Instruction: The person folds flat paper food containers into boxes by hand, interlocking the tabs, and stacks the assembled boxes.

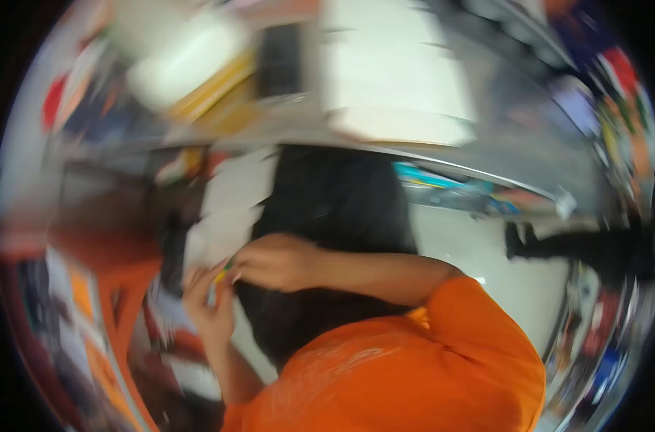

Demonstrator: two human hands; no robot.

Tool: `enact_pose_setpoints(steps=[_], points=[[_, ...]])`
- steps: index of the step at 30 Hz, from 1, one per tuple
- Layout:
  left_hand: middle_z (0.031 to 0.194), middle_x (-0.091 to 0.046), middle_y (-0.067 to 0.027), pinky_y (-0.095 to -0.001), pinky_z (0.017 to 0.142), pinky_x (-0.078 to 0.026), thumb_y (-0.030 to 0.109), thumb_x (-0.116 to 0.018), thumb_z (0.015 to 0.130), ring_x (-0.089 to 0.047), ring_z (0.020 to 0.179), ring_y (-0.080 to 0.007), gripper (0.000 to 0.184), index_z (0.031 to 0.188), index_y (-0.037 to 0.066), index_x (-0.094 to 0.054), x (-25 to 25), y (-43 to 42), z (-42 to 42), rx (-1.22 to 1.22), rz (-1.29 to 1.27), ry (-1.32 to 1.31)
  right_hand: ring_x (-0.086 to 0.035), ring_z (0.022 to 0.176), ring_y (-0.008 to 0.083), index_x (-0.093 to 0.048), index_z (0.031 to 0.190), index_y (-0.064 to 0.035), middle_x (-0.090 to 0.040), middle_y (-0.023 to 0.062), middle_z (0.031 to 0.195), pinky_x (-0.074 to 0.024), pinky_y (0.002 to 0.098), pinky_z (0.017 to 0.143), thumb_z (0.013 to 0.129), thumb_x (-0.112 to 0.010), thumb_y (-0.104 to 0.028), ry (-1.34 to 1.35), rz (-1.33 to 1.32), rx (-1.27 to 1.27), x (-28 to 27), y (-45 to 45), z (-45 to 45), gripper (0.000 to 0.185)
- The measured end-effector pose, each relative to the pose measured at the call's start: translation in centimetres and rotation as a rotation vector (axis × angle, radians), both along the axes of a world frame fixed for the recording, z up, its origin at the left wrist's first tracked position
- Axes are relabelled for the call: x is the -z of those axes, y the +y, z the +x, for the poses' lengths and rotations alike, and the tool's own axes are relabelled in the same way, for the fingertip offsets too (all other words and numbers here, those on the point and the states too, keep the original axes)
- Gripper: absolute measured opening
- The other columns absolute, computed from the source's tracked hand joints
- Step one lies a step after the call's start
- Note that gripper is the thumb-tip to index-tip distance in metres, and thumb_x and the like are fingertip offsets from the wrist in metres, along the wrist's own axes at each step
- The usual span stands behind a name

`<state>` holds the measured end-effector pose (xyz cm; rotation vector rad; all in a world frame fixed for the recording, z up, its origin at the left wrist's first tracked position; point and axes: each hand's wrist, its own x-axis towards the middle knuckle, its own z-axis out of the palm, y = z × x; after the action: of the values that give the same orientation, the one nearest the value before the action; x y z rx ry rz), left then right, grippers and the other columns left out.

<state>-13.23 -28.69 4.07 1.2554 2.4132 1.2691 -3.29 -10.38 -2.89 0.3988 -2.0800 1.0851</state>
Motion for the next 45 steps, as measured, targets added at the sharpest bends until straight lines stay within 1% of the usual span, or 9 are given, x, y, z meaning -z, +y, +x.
enact_pose_setpoints(steps=[2, 3, 6, 10, 20, 26, 34, 41, 45], points=[[0.078, -0.067, -0.0086, -0.0347, 0.078, -0.045, -0.005, -0.074, 0.083, -0.058, 0.076, -0.0238, 0.032, 0.114, 0.004, -0.081, 0.1, -0.2, -1.0, 0.035, 0.025, 0.012, -0.074, 0.083, 0.0282, -0.074, 0.101, 0.001, -0.071, 0.0145, 0.099, -0.0611, 0.0395, 0.07, 0.091, -0.077, -0.008, 0.029, 0.021, 0.015, -1.4, 0.3, -0.2, 0.014], [0.082, -0.07, -0.009, -0.0349, 0.086, -0.044, -0.006, -0.073, 0.081, -0.059, 0.082, -0.0232, 0.035, 0.116, 0.0, -0.08, -0.4, -0.7, -1.2, 0.03, 0.009, -0.079, -0.075, 0.081, 0.028, -0.075, 0.1, 0.0017, -0.072, 0.0151, 0.098, -0.0614, 0.0385, 0.068, 0.089, -0.079, -0.006, 0.018, 0.039, 0.023, -1.6, 0.3, -0.3, 0.014], [0.086, -0.076, -0.0049, -0.0337, 0.09, -0.043, -0.006, -0.075, 0.083, -0.061, 0.084, -0.0203, 0.035, 0.116, 0.005, -0.082, 0.8, -1.3, -1.9, 0.036, 0.05, -0.12, -0.075, 0.081, 0.0295, -0.073, 0.1, 0.0043, -0.072, 0.0146, 0.101, -0.062, 0.0375, 0.068, 0.089, -0.076, -0.002, 0.021, 0.045, 0.022, -1.7, 0.0, -1.1, 0.013], [0.087, -0.076, -0.0026, -0.0341, 0.093, -0.042, -0.008, -0.076, 0.082, -0.061, 0.086, -0.0177, 0.038, 0.116, 0.007, -0.082, 2.3, -1.7, -1.9, -0.003, 0.055, -0.166, -0.075, 0.081, 0.0294, -0.073, 0.101, 0.0053, -0.072, 0.0152, 0.1, -0.0618, 0.0368, 0.067, 0.089, -0.077, -0.002, -0.01, 0.076, 0.027, -1.2, -0.1, -1.5, 0.014], [0.086, -0.074, -0.0029, -0.0331, 0.09, -0.041, -0.006, -0.077, 0.079, -0.061, 0.083, -0.018, 0.036, 0.112, 0.007, -0.083, 3.0, -1.8, -3.0, 0.009, 0.058, -0.183, -0.074, 0.081, 0.0289, -0.073, 0.1, 0.0062, -0.071, 0.0168, 0.099, -0.0618, 0.0353, 0.067, 0.088, -0.077, -0.002, -0.053, 0.099, 0.047, -1.0, -0.6, -2.2, 0.015], [0.085, -0.074, -0.0031, -0.0331, 0.088, -0.042, -0.006, -0.078, 0.077, -0.061, 0.082, -0.0184, 0.035, 0.108, 0.008, -0.084, 2.7, -1.4, -3.7, 0.059, 0.049, -0.134, -0.075, 0.086, 0.0301, -0.073, 0.103, 0.0062, -0.072, 0.0171, 0.103, -0.0628, 0.0372, 0.073, 0.089, -0.077, -0.002, -0.128, 0.086, 0.051, -1.1, -0.5, -2.0, 0.017], [0.086, -0.073, -0.0029, -0.0335, 0.09, -0.043, -0.005, -0.078, 0.079, -0.061, 0.083, -0.018, 0.029, 0.105, 0.007, -0.083, 1.8, -0.8, -3.5, 0.014, 0.043, -0.202, -0.075, 0.09, 0.0301, -0.074, 0.11, 0.0042, -0.073, 0.0169, 0.11, -0.061, 0.0383, 0.075, 0.092, -0.071, -0.005, -0.107, 0.12, 0.002, -0.8, 1.2, -1.5, 0.021], [0.085, -0.071, -0.0035, -0.0328, 0.089, -0.041, -0.005, -0.078, 0.079, -0.06, 0.083, -0.0189, 0.029, 0.104, 0.007, -0.082, 0.3, -0.2, -2.5, 0.026, 0.021, -0.122, -0.074, 0.089, 0.03, -0.074, 0.109, 0.0048, -0.072, 0.0168, 0.11, -0.0605, 0.0379, 0.074, 0.089, -0.07, -0.006, -0.035, 0.137, 0.056, -1.0, 1.4, -0.8, 0.023], [0.084, -0.071, -0.0039, -0.0338, 0.09, -0.041, -0.004, -0.078, 0.078, -0.061, 0.084, -0.0209, 0.029, 0.104, 0.007, -0.082, -0.8, 0.4, -1.9, 0.07, -0.012, -0.017, -0.074, 0.087, 0.0289, -0.074, 0.109, 0.0021, -0.073, 0.0164, 0.109, -0.0605, 0.0366, 0.072, 0.087, -0.073, -0.005, -0.054, 0.064, 0.083, -1.3, 1.3, -0.7, 0.023]])
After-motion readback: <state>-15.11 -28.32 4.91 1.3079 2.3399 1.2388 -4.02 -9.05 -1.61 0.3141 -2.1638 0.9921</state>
